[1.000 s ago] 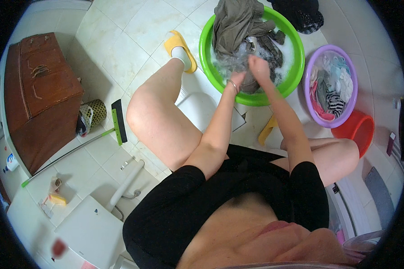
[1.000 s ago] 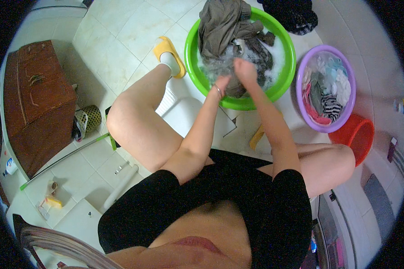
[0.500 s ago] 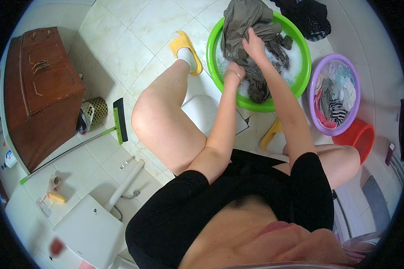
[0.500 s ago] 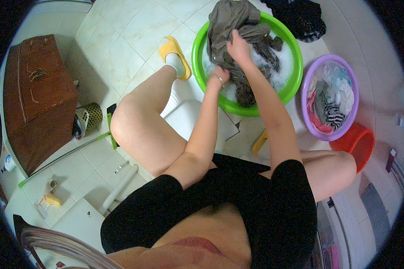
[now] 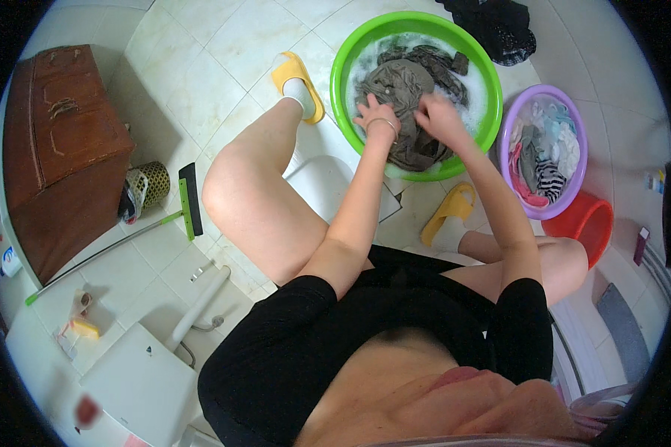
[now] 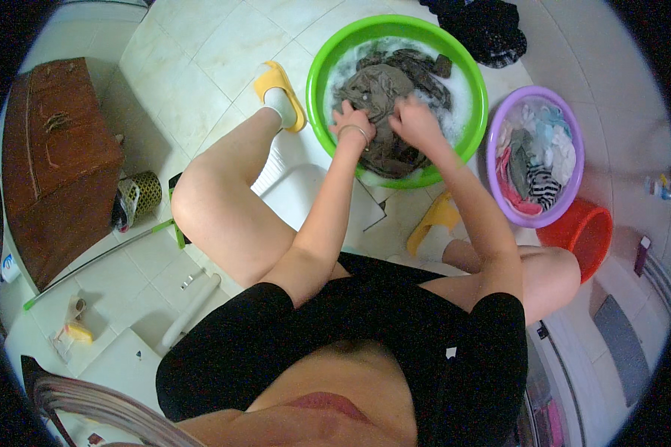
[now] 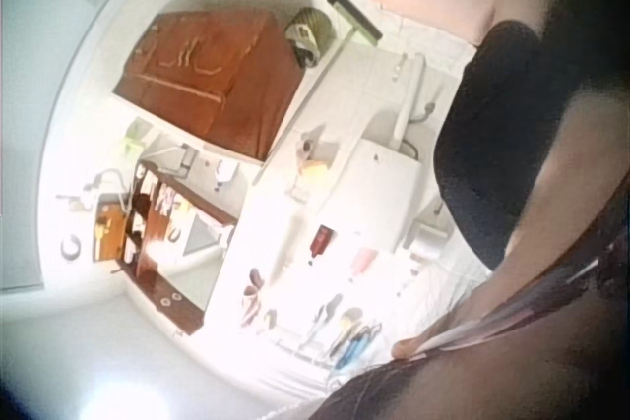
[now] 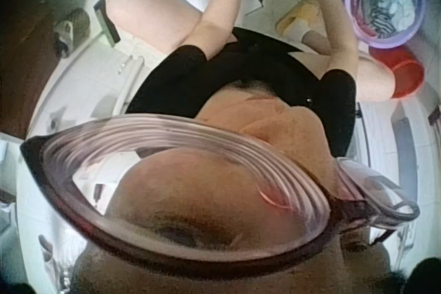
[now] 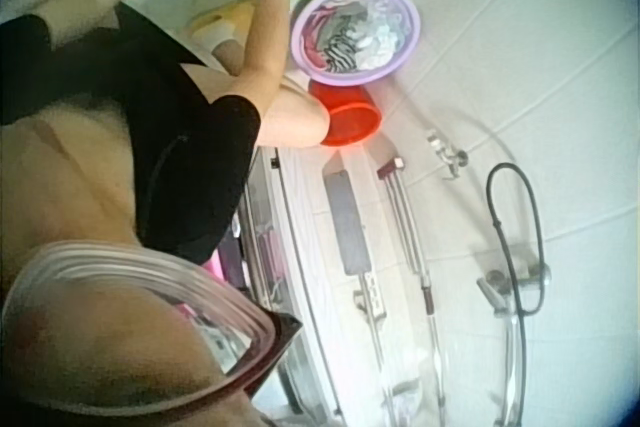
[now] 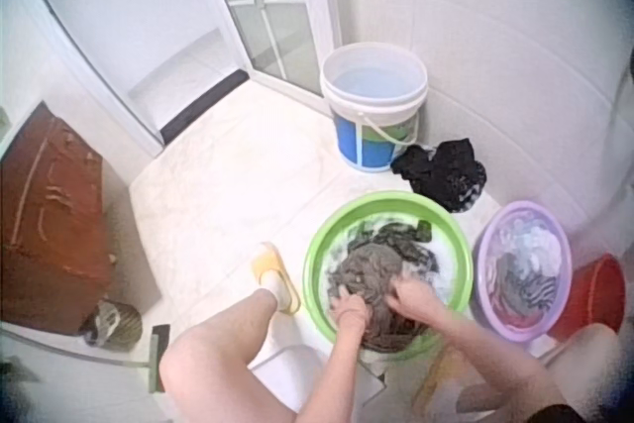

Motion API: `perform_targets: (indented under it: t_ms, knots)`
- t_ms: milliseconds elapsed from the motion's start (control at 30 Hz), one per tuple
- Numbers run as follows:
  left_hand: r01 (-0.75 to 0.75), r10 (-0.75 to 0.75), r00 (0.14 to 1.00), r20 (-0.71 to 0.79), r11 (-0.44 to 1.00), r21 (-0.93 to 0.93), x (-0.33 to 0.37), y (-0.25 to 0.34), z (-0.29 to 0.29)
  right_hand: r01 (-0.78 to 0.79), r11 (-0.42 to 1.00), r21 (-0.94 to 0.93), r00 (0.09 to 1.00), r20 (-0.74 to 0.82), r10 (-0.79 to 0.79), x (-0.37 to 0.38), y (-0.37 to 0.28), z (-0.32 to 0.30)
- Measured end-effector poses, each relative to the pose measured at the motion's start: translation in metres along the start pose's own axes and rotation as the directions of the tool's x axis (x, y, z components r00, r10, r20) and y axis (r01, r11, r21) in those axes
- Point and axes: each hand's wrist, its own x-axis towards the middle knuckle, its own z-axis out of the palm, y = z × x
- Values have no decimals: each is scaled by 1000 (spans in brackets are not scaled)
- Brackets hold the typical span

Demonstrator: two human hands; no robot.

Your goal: The person washes clothes by hand in several plastic basins, rubbing and rinsing a dark garment and a light-colored pair of pants in soapy water.

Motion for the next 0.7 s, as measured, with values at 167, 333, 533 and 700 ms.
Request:
perform_targets:
  t_ms: [167,333,533,700]
  knots:
    - [-32,18,997,72,981,190,10,-12,41,223,934,-278,934,-215,-287,12,-6,45]
    - [10,-42,992,120,967,254,39,-28,75,253,913,-319,932,-175,-319,21,3,85]
    - [84,-94,982,163,994,73,64,-24,90,207,942,-263,962,-118,-245,41,29,116]
    - [80,-78,987,144,997,-8,84,-36,114,332,943,-35,862,-395,-318,59,50,154]
